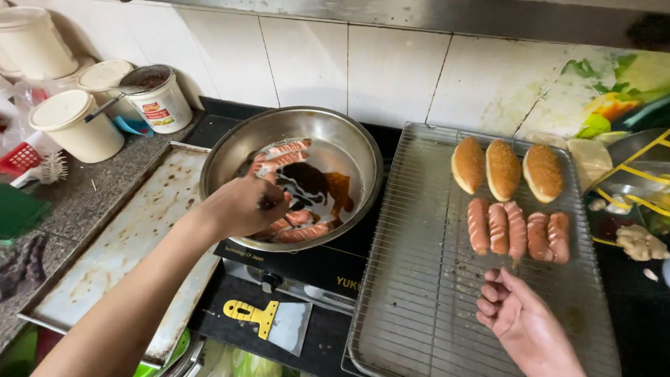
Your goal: Frying sausages in a pan and transferring them to a cooling rack.
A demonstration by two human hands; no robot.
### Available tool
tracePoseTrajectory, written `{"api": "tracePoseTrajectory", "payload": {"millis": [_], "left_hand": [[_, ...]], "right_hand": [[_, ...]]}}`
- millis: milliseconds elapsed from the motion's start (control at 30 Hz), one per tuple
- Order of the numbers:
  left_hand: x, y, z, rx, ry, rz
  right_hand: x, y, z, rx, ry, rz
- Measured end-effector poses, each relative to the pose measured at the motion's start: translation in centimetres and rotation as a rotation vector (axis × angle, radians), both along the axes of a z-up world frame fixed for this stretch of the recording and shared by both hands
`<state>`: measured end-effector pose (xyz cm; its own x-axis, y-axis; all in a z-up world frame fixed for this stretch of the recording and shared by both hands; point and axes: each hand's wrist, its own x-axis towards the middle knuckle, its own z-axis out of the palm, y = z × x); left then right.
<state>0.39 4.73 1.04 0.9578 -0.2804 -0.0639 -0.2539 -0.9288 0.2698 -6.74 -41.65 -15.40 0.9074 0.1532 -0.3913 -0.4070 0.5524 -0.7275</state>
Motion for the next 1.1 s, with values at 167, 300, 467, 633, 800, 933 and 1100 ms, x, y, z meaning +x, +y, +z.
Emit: {"api": "tracePoseTrajectory", "payload": {"millis": [167, 300, 467, 633, 800, 933, 1100], "left_hand": [[2.2, -0.1, -0.5, 0.03, 0.09, 0.003], [3.6, 0.0, -0.8, -0.022, 0.136, -0.01], [4.8, 1.1, -1.6, -0.038, 0.131, 0.063], [3.5, 1.0, -0.2, -0.081, 0.127, 0.085], [1.9, 2.3, -0.2, -0.207, -0.225, -0.237], [-1.9, 1.4, 2.5, -0.358, -0.271, 0.007], [-4.5, 2.3, 1.7, -0.466, -0.468, 0.089]], "right_hand": [[-0.5, 0.1, 0.0, -0.04, -0.005, -0.039], [-0.9, -0.5, -0.5, -0.038, 0.006, -0.07], [-1.2, -0.1, 0.3, -0.05, 0.015, -0.085], [-1.1, -0.1, 0.5, -0.065, 0.021, -0.075], [-0.8, 0.4, 0.8, -0.089, 0.024, -0.068], [-0.1, 0.5, 0.7, -0.063, 0.01, -0.03], [0.6, 0.6, 0.5, 0.013, -0.001, 0.023]]}}
